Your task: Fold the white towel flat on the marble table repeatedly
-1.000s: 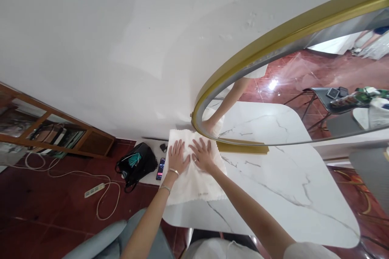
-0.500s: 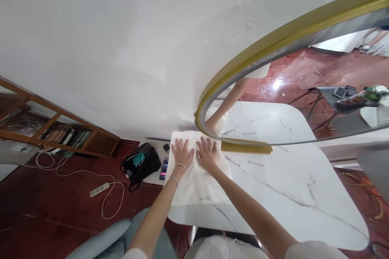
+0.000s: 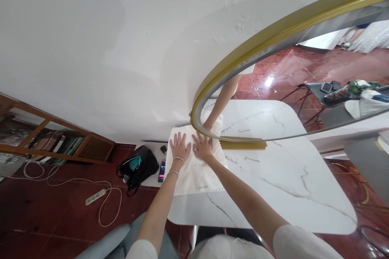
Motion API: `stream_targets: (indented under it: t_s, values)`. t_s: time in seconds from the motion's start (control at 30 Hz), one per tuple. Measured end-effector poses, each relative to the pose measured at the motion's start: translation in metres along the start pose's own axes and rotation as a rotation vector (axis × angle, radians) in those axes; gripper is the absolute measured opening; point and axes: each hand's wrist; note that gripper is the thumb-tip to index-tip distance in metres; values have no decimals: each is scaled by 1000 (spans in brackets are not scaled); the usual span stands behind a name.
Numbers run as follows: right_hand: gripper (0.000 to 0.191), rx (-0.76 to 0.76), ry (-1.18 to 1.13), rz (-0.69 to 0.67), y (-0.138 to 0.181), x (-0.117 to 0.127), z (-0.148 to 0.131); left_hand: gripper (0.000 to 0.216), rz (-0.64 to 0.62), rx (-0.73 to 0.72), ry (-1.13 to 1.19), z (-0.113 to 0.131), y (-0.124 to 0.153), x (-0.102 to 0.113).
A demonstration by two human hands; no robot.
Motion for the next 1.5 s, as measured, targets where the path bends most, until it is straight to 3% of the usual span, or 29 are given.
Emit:
stream_targets:
  t_s: [0.17,0.4,0.6,0.77,0.9,1.07,1.17,1.33,1.5]
  values:
    - [69,191,48,61,45,-5,-7,53,24,-14,-43,-7,50,3]
    - [80,491,-4,-17,127,-10,-22,52,92,7,-94,-17,140,13]
    - [69,470,-32,-12,171,-9,-14,54,117,-40,-95,-2,189,15]
    - [65,383,-13,-4,193,3,21,60,23,-237,-92,20,220,13]
    - [63,282,27,-10,204,13,53,64,-20,-301,-110,49,216,3]
    - [60,125,89,47,207,20,89,66,-82,-386,-77,88,179,-13]
    - [57,58,123,78,202,22,100,65,-109,-435,-46,100,158,-18]
    - [53,46,125,104,176,17,85,59,-103,-418,-52,82,136,-12]
    - [55,131,49,67,145,0,37,53,-70,-344,-94,28,132,5]
Point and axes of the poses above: each hand's wrist, its own y-axis away from the middle knuckle, its own x-axis out of the back of the hand, z = x × y, and after that the axes turned 4 degrees about -z, right-handed
